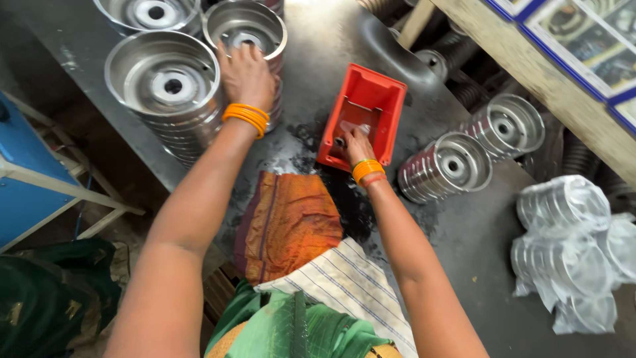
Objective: The person repeatedly picks up small cylindrical metal parts from a stack, wipes each with a dark cloth, and places them into a red bin. The process is continuous and repetitive throughout the clip.
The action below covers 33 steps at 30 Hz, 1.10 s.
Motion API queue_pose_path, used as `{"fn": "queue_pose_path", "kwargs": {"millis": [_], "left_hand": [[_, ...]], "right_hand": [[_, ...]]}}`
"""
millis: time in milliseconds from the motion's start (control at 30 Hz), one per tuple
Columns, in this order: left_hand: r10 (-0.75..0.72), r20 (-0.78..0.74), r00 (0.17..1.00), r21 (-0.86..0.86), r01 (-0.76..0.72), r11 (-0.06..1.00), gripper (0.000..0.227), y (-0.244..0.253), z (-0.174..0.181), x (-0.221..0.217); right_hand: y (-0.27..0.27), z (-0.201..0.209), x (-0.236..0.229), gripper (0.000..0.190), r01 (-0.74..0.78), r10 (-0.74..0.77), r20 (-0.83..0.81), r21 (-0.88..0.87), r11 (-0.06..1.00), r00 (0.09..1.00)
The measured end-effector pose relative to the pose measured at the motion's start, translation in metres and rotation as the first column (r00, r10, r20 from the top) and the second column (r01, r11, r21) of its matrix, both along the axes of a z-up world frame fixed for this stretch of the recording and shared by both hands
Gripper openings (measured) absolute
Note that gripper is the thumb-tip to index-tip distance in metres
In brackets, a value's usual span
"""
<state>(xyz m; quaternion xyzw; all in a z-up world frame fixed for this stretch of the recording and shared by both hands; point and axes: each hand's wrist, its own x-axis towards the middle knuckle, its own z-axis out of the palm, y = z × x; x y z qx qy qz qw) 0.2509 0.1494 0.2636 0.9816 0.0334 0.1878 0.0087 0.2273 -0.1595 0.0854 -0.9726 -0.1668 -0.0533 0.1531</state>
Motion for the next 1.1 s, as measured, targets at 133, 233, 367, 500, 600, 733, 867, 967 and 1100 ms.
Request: {"fn": "queue_pose_path", "kwargs": {"millis": [133,233,367,500,600,733,867,967,1100], "left_hand": [[-0.085,0.177,0.980,0.024,0.083,0.996,0.030,0.005,-0.014,0.022],[-0.246,0.207,0.947,-0.059,0.264,0.963,0.029,0.001,0.003,0.018],[-0.384,0.310,0.870,-0.137,0.440,0.887,0.033,-0.020,0.047,-0.027],[-0.385,0.448,0.807,-0.323,0.548,0.772,0.046,-0.041,0.076,-0.103],[-0.426,0.442,0.789,-0.443,0.606,0.661,0.050,-0.044,0.084,-0.152],[-0.457,0.200,0.867,-0.837,0.394,0.381,0.048,-0.040,0.038,-0.180],[-0.515,-0.037,0.856,-0.902,-0.250,-0.352,0.032,-0.075,-0.063,-0.203],[-0.414,-0.177,0.893,-0.912,-0.307,-0.273,0.054,-0.112,-0.149,-0.216],[-0.348,-0.180,0.920,-0.962,-0.091,0.258,0.058,-0.153,-0.250,-0.246]], "right_hand": [[0.004,-0.053,0.050,0.029,0.043,-0.076,-0.216,-0.151,0.988,0.974],[-0.010,-0.060,0.047,0.021,0.068,-0.122,-0.366,-0.157,0.985,0.922],[-0.015,-0.032,0.032,0.018,0.178,-0.148,-0.181,0.164,0.970,0.972],[-0.004,-0.025,-0.002,0.024,0.121,-0.118,-0.034,0.108,0.987,0.992],[-0.004,-0.013,-0.011,0.026,0.102,-0.102,-0.008,0.166,0.981,0.995],[-0.014,-0.002,-0.058,0.023,0.254,-0.087,-0.244,0.815,0.520,0.966],[-0.021,0.033,-0.119,0.020,0.389,0.106,-0.393,0.920,0.051,0.914],[-0.008,0.059,-0.174,0.013,0.321,0.043,-0.346,0.904,0.283,0.937],[0.034,0.056,-0.231,0.019,-0.018,-0.153,0.314,0.481,0.877,0.937]]}}
